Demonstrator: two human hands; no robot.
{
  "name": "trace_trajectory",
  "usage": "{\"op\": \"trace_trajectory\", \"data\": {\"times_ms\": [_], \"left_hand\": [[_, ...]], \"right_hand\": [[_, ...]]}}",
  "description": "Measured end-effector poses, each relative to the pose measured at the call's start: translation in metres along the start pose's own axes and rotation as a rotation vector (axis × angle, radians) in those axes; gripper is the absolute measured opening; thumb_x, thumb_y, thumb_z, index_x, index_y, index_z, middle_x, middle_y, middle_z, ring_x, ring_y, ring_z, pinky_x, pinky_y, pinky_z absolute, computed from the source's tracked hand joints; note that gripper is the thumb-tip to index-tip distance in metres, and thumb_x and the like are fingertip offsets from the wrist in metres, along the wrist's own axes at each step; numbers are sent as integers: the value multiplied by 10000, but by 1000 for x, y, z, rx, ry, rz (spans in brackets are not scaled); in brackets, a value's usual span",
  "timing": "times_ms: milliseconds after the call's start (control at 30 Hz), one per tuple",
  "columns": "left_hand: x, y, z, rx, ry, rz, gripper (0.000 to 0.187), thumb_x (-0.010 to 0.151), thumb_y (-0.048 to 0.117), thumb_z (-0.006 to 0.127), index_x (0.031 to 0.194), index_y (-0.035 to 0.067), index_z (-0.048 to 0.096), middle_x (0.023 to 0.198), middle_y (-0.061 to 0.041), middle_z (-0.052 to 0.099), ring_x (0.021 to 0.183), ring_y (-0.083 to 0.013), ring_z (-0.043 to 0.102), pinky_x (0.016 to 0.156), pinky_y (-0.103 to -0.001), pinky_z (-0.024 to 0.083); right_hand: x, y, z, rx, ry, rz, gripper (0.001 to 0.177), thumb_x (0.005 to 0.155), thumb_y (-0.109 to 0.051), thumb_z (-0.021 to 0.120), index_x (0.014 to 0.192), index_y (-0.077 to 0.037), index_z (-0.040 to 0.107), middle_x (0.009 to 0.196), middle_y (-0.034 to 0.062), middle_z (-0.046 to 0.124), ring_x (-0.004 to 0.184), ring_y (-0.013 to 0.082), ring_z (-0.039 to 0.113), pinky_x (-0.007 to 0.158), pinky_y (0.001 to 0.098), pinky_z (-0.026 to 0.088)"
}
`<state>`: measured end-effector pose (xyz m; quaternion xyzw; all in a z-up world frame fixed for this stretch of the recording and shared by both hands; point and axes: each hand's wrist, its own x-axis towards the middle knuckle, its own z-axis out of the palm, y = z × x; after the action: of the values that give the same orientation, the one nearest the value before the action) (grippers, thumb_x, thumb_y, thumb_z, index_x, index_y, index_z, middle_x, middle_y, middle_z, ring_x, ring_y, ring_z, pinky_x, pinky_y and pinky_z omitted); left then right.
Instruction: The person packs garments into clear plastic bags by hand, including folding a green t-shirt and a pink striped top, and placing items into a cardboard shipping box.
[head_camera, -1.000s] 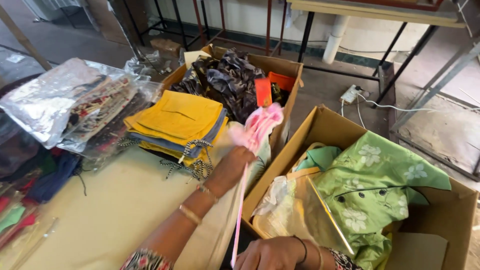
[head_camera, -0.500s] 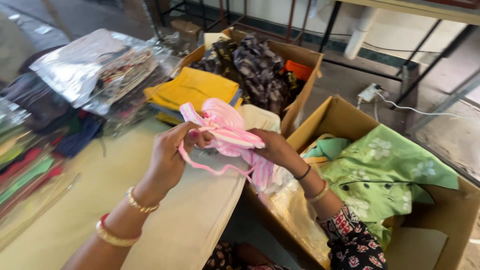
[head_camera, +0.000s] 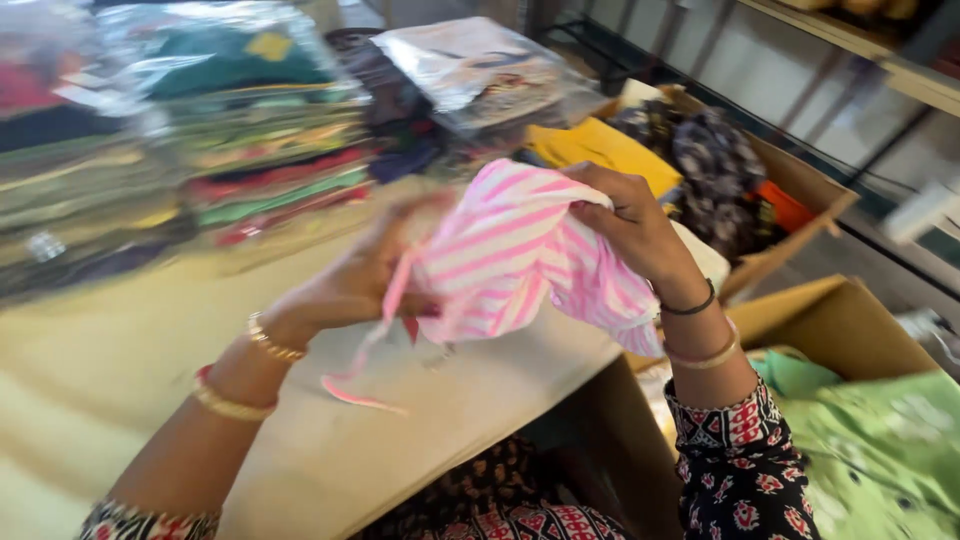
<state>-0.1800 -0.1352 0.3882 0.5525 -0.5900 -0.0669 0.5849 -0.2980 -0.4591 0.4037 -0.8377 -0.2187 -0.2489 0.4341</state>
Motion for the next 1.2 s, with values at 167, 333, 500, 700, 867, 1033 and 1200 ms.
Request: {"op": "trace_trajectory", "data": {"times_ms": [167,333,500,700,867,1033,1200], "left_hand": [[-67,-10,-51,502,-139,-484,709,818,250,839,1447,182,520,844,-139,666,759,-226,612,731,-356,510],[-119,32,-117,785,227,-215,636,799,126,784,1388,99,546,917,-102,623,824,-234,611,716,-362,506],[-141,86,-147,1083,402,-215,130,923,90,759,1032,32,718,1005,-128,640,796,-292,618,683,-410,497],[-155,95,-164,1168,606,-7,75,1031,26,692,1104,27,702,982,-91,636,867,-225,621,745,-347,475],[-150,76,-165,604,790,-117,74,1085,30,570,1136,47,621,847,22,528,753,-32,429,643,-222,345],[-127,88,-149,670,798,-25,55,1103,11,557,1145,26,590,890,9,517,795,-41,422,682,-225,364],[-95,105,-130,963,725,209,107,1060,-36,590,1160,-3,605,1075,-120,609,895,-189,604,758,-293,480]], "right_hand": [[61,-47,67,-308,-124,-202,271,964,-15,659,1234,-6,680,1149,140,690,1084,275,655,958,347,499],[100,-21,104,-408,-80,-175,278,926,-46,694,1202,-53,723,1074,176,676,985,291,655,839,366,503],[130,-9,139,-183,-70,-163,222,1009,-6,660,1220,-58,698,998,101,721,873,226,686,823,326,519],[148,-3,162,-334,19,-175,279,937,88,630,1151,-51,742,961,128,675,894,226,683,807,320,526],[145,8,183,-227,-179,-410,308,867,-43,719,1171,-2,680,1072,150,666,1011,286,653,883,357,515],[133,5,223,-221,-421,-294,449,843,-175,803,1245,-38,655,1144,172,625,1043,292,610,912,384,511],[143,-18,278,280,-647,-91,468,1045,-274,637,1459,-65,567,1382,60,671,1291,168,651,1111,320,520]]}}
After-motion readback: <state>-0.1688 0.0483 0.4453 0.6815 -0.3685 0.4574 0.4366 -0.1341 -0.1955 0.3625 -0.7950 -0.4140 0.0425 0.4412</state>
